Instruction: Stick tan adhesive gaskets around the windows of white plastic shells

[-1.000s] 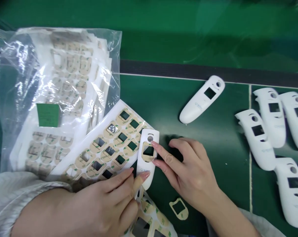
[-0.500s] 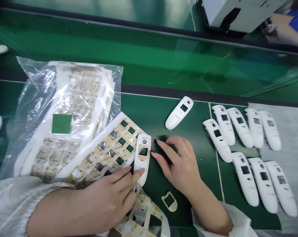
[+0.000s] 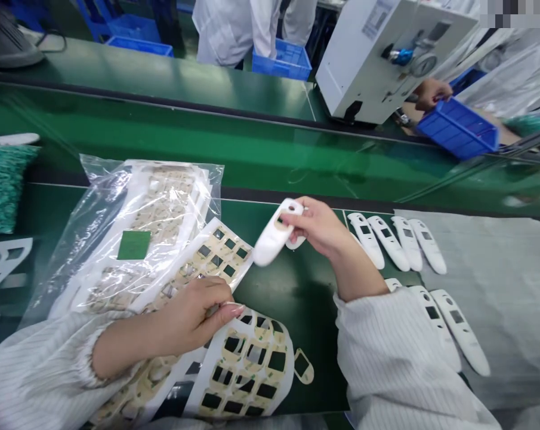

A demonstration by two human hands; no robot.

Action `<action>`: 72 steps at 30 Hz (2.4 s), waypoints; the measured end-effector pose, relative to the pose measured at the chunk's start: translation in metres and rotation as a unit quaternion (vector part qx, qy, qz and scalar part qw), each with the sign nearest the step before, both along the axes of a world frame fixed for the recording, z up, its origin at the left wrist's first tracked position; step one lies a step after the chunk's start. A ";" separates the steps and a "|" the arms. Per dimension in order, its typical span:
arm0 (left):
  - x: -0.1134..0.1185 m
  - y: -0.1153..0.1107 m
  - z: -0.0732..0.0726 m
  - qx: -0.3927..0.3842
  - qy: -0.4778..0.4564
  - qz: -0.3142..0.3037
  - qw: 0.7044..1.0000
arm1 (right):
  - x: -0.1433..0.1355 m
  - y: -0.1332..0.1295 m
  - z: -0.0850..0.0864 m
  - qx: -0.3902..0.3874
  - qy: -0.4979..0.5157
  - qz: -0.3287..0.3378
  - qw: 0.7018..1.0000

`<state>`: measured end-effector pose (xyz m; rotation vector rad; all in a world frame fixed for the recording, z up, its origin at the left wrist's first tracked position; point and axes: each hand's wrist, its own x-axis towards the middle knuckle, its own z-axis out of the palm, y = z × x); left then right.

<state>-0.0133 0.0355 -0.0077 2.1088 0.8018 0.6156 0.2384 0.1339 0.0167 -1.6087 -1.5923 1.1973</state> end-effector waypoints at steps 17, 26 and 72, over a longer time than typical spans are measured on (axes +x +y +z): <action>0.000 0.004 0.002 -0.142 -0.062 -0.015 0.988 | 0.005 -0.061 -0.056 0.167 -0.301 -0.046 0.938; -0.004 0.001 0.003 -0.101 -0.102 -0.076 0.987 | -0.018 -0.136 -0.018 0.191 -0.237 -0.010 0.952; 0.003 -0.012 -0.005 0.010 -0.154 -0.001 0.988 | -0.042 -0.160 0.014 0.259 -0.162 0.056 0.950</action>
